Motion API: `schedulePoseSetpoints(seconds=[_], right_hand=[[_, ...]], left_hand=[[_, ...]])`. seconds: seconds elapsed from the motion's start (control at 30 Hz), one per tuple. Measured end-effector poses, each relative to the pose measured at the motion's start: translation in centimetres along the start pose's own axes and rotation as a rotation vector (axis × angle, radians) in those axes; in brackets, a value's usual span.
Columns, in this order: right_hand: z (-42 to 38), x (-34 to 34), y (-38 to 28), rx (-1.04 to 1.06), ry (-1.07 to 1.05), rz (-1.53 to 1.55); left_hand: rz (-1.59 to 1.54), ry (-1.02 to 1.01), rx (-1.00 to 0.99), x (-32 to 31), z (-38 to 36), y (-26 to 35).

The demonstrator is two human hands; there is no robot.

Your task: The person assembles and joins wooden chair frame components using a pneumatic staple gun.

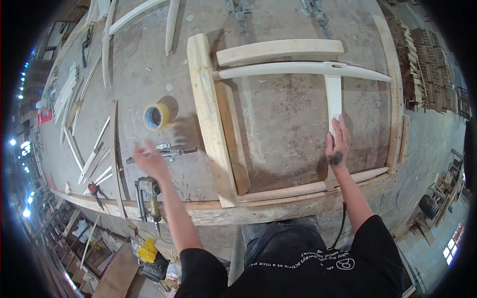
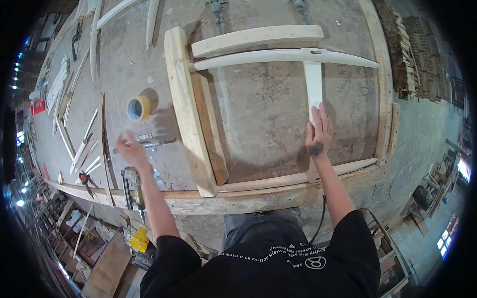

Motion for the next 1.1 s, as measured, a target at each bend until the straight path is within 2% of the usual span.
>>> schedulePoseSetpoints(seconds=[0.03, 0.1, 0.13, 0.17, 0.23, 0.3, 0.4, 0.43, 0.47, 0.53, 0.57, 0.6, 0.63, 0.73, 0.83, 0.87, 0.9, 0.93, 0.97, 1.0, 1.03, 1.1], right_hand=[[0.0, -0.3, -0.2, 0.008, 0.004, 0.013], [0.0, -0.2, 0.2, 0.003, 0.024, 0.014], [0.3, 0.1, -0.1, 0.011, 0.047, 0.045], [0.2, 0.1, -0.1, 0.002, 0.038, 0.031], [0.1, 0.3, 0.1, -0.015, 0.034, 0.001], [0.1, 0.5, 0.2, -0.016, 0.039, -0.014], [0.4, 0.4, -0.1, -0.009, 0.053, -0.01], [0.4, 0.5, -0.2, -0.003, 0.052, -0.013], [0.1, 0.7, -0.3, 0.001, 0.041, -0.01], [0.0, 0.7, -0.1, -0.003, 0.035, -0.016], [-0.1, 0.4, -0.1, 0.002, 0.038, -0.016], [-0.1, 0.3, 0.1, 0.015, 0.06, -0.025], [-0.3, 0.1, 0.3, 0.021, 0.067, -0.018], [-0.3, 0.0, 0.4, 0.028, 0.094, 0.009], [-0.6, 0.5, -1.7, 0.068, 0.167, -0.26], [-0.8, 0.5, -4.1, 0.093, 0.212, -0.296], [-1.7, -0.8, -6.8, 0.128, 0.143, -0.085], [-3.1, -2.3, -10.0, 0.152, 0.07, 0.126], [-4.3, -3.9, -13.9, 0.203, -0.003, 0.388], [-5.7, -6.7, -17.4, 0.035, -0.437, 0.578], [-6.9, -7.6, -20.4, -0.049, -0.501, 0.636], [-8.9, -9.2, -22.8, -0.157, -0.551, 0.718]], left_hand=[[0.128, 0.119, 0.058, 0.2, 3.1, -5.2], [0.159, -0.034, 0.444, -1.3, 8.1, -17.4], [0.085, -0.138, 0.616, -3.1, 9.6, -22.0], [-0.161, -0.228, 0.754, -5.0, 10.2, -25.1], [-0.454, -0.311, 0.944, -7.8, 10.4, -28.3], [-0.448, -0.22, 0.974, -7.9, 10.1, -29.2], [-0.428, -0.273, 1.074, -9.5, 10.2, -31.6], [-0.424, -0.294, 1.048, -9.7, 10.8, -32.7], [-0.393, -0.373, 0.897, -10.4, 12.4, -34.5], [-0.273, -0.577, 0.261, -11.0, 17.3, -36.6], [-0.513, -0.395, 0.48, -8.6, 16.1, -35.4], [-0.821, -0.127, 0.66, -5.1, 14.1, -32.0], [-1.066, 0.168, 0.754, -0.4, 10.9, -24.6], [-0.984, 0.042, 0.383, 6.0, 4.6, -9.1], [-0.875, -0.288, 0.108, 5.5, 2.5, -4.7], [-0.849, -0.414, 0.078, 5.1, 1.8, -2.8], [-0.811, -0.546, 0.047, 5.0, 1.3, -0.6], [-0.823, -0.686, 0.211, 4.3, 0.7, 0.4], [-0.709, -0.831, 0.195, 3.8, 0.3, 2.0], [-0.71, -0.916, 0.155, 2.9, 0.2, 2.1], [-0.716, -1.001, 0.114, 2.0, 0.0, 2.2], [-0.671, -0.999, 0.129, 1.3, -0.2, 2.5]])
Point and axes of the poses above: each hand's wrist, its own z-axis towards the middle knuckle, its own x-axis out of the back of the hand, y = z × x, the point moved 7 cm from there along z, towards the middle knuckle
